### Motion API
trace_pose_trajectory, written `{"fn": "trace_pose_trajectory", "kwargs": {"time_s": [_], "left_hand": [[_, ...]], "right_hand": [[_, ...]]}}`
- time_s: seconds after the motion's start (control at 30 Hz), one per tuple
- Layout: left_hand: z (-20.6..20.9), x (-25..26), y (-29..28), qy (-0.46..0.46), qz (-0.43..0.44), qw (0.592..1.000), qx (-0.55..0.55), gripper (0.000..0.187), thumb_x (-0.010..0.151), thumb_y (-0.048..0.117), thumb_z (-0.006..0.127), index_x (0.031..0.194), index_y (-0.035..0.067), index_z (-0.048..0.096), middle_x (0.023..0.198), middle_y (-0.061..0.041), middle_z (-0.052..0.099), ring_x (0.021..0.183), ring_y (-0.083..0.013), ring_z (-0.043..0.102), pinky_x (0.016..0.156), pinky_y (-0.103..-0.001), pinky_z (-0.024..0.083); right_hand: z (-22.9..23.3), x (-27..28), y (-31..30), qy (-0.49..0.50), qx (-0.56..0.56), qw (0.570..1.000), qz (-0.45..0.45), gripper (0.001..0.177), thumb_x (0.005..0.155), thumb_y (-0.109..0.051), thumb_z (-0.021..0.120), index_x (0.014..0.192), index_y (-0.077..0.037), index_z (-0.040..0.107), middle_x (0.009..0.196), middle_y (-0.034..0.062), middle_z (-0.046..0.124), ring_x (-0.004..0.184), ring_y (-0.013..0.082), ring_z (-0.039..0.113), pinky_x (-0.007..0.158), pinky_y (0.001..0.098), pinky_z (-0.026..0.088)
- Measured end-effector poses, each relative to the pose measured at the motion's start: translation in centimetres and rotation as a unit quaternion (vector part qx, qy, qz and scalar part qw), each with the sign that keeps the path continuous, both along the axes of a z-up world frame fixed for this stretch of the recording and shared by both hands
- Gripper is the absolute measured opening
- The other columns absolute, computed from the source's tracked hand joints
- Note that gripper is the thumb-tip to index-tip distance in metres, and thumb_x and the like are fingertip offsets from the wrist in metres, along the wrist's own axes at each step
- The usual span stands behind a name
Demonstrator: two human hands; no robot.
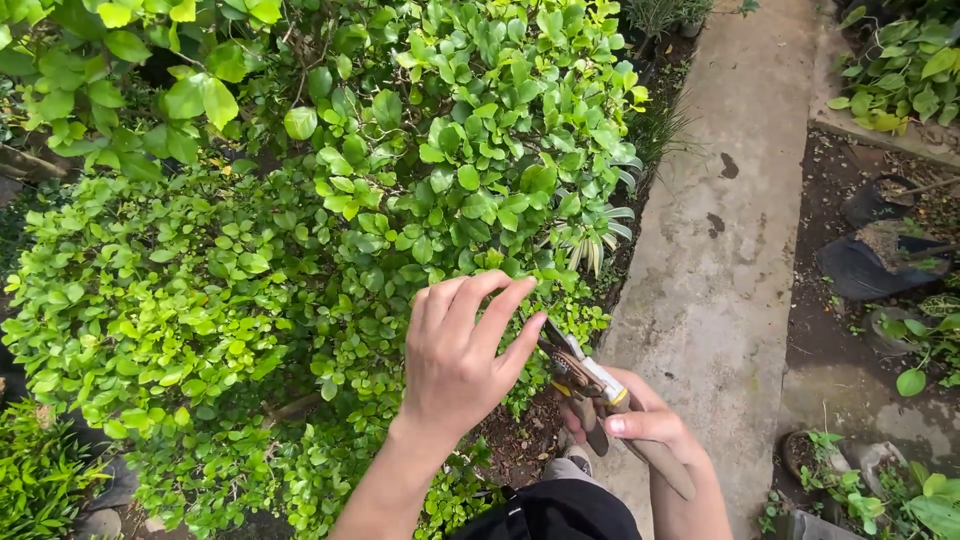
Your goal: The person is walking through an outdoor nursery and using pruning shears to trim branches and leaves from several different potted plants.
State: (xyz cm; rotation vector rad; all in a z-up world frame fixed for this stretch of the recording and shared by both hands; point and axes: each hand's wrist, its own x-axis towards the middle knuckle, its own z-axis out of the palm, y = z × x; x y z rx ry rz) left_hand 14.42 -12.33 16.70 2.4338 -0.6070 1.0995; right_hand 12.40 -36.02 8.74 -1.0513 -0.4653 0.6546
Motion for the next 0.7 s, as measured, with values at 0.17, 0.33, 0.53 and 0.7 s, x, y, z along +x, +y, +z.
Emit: {"fn": "trace_pose_trajectory", "kwargs": {"time_s": [0.17, 0.33, 0.53, 0.7], "left_hand": [[1.5, 1.0, -0.2, 0.011, 0.035, 0.998, 0.053, 0.032, 0.094, 0.032, 0.078, 0.12, 0.014, 0.071, 0.11, -0.003, 0.067, 0.094, -0.0203, 0.055, 0.077, -0.033, 0.043], [1.4, 1.1, 0.4, -0.003, 0.024, 0.998, 0.054, 0.021, 0.091, 0.021, 0.083, 0.11, 0.016, 0.076, 0.103, 0.0, 0.074, 0.085, -0.0174, 0.056, 0.069, -0.029, 0.042], [1.1, -0.1, 0.7, -0.019, 0.008, 1.0, 0.021, 0.01, 0.089, 0.01, 0.083, 0.098, 0.01, 0.078, 0.091, -0.002, 0.075, 0.076, -0.0169, 0.058, 0.06, -0.029, 0.042], [0.5, -0.7, 0.4, -0.031, 0.011, 0.999, -0.011, 0.011, 0.088, 0.004, 0.083, 0.098, 0.005, 0.077, 0.09, -0.005, 0.074, 0.074, -0.0198, 0.059, 0.061, -0.031, 0.045]], "right_hand": [[-0.1, -0.6, 0.0, 0.07, 0.081, 0.992, -0.06, 0.076, 0.075, -0.033, 0.082, 0.125, 0.015, 0.053, 0.091, 0.0232, 0.062, 0.071, 0.0278, 0.06, 0.057, 0.0369, 0.049], [-0.5, -0.1, -0.2, 0.085, 0.172, 0.981, -0.027, 0.072, 0.084, -0.025, 0.08, 0.135, 0.01, 0.044, 0.114, 0.0275, 0.061, 0.083, 0.0327, 0.057, 0.063, 0.0438, 0.05], [0.8, 1.7, 0.5, 0.077, 0.15, 0.986, -0.009, 0.073, 0.08, -0.029, 0.079, 0.132, 0.012, 0.048, 0.106, 0.0232, 0.06, 0.08, 0.0293, 0.058, 0.061, 0.0395, 0.05], [1.8, 2.9, 0.5, 0.06, 0.028, 0.997, 0.026, 0.068, 0.079, -0.035, 0.077, 0.126, 0.008, 0.055, 0.083, 0.0175, 0.064, 0.068, 0.0241, 0.061, 0.053, 0.031, 0.044]]}}
